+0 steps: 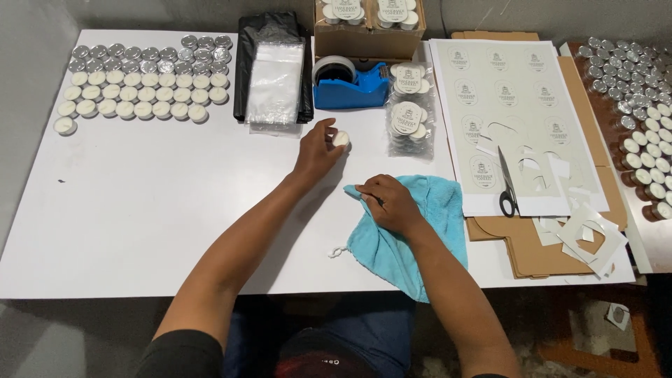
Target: Cutting circular labels from a printed sheet using scissors and organizing them with tealight candles.
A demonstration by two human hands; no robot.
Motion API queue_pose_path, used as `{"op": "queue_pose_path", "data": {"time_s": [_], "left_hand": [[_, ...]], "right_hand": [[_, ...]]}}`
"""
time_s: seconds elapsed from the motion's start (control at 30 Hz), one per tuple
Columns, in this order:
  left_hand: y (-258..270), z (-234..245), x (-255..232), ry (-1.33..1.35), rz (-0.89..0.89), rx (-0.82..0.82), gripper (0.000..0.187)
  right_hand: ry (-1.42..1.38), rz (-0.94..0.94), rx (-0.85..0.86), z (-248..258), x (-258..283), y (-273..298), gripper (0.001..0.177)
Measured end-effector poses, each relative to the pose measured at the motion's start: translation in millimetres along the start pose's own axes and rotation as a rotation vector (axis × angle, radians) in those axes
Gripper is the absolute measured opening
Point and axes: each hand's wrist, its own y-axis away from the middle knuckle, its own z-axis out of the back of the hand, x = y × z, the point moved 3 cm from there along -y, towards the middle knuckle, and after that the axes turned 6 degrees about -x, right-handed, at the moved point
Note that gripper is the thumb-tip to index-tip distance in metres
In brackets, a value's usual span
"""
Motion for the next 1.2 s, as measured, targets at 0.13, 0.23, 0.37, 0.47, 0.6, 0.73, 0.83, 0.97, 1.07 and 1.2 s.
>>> {"op": "queue_pose_path", "data": {"time_s": [0.13,0.23,0.37,0.47,0.6,0.73,0.83,0.97,1.07,1.2], "left_hand": [[-21,-26,2,-0.012,-0.011,-0.015,0.062],[-31,-44,15,-0.065,-0.051,-0.021,0.061],[-34,-49,32,-0.145,-0.195,-0.068,0.062],[-20,-22,32,-0.208,-0.203,-0.026,0.059],[4,35,51,-0.327,-0.121,0.073,0.047],[23,125,92,-0.369,-0.151,-0.062,0.041],[32,206,124,-0.454,-0.094,-0.203,0.036],[35,308,187,-0.615,0.023,-0.425,0.032],[44,362,182,-0.616,0.235,-0.544,0.035],[49,400,188,-0.589,0.380,-0.668,0.041]], "right_hand": [[0.100,0.061,-0.032,-1,-24,3,0.018],[0.158,0.035,-0.079,9,-40,4,0.019],[0.293,0.069,-0.152,17,-48,2,0.021],[0.406,0.068,-0.193,27,-56,3,0.020],[0.430,-0.009,-0.190,36,-58,7,0.020],[0.412,-0.027,-0.159,32,-75,13,0.024],[0.397,-0.085,-0.165,31,-82,15,0.023],[0.433,-0.092,-0.182,30,-82,17,0.024],[0.405,-0.180,-0.165,30,-76,17,0.027],[0.474,-0.266,-0.126,28,-79,14,0.030]]}}
